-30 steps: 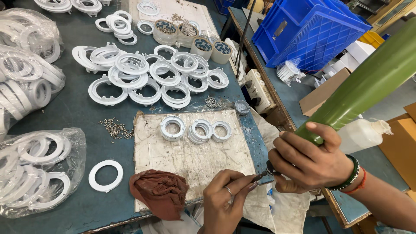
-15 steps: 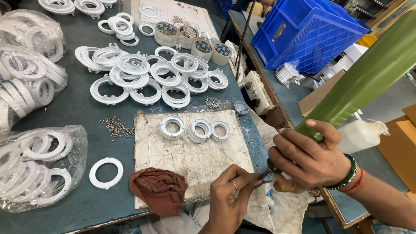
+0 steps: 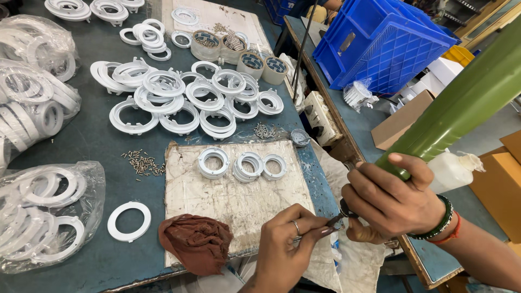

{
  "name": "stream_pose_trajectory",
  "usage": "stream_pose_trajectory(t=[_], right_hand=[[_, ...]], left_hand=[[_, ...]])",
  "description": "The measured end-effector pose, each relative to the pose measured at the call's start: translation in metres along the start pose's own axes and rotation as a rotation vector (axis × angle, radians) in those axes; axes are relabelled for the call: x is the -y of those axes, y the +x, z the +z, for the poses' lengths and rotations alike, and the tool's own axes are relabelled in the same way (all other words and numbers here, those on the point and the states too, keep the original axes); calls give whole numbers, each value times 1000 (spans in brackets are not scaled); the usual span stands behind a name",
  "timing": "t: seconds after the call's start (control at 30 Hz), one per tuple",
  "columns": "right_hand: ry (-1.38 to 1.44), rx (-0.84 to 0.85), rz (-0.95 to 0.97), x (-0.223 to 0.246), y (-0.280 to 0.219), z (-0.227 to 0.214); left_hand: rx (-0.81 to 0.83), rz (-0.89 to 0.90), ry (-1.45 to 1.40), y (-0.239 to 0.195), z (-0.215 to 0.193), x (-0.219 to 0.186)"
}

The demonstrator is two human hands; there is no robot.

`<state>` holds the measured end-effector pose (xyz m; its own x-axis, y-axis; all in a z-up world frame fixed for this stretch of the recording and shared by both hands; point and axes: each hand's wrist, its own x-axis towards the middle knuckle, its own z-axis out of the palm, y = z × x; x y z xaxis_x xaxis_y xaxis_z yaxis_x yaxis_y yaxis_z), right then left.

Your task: The person assembles white plastic rings by inserting screws into pre-drilled holes and tightening them with a green power drill. The person handles multiple rings, aligns them, and secures them on a workbench in a factory setting.

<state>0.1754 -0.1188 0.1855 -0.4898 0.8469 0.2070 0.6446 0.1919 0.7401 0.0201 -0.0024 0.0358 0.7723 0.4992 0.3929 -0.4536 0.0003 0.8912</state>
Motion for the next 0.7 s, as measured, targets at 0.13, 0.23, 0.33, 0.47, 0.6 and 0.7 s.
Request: stream_pose_trajectory(t=[0.13, 0.23, 0.33, 0.47, 0.6, 0.7], right_hand=[[24, -27, 10, 0, -1, 3], [14, -23, 16, -1, -3, 4], [-3, -37, -2, -5, -4, 6], [26, -40, -11, -4, -2, 7], [69, 27, -2, -2, 2, 4], [161, -64, -11, -4, 6, 1]], left_hand=[[110, -200, -222, 7, -3, 0], [68, -72, -84, 12, -5, -4], [42, 16, 20, 16, -5, -10], [76, -47, -31, 23, -5, -18], [111, -134, -147, 29, -12, -17], [93, -116, -133, 30, -13, -12]])
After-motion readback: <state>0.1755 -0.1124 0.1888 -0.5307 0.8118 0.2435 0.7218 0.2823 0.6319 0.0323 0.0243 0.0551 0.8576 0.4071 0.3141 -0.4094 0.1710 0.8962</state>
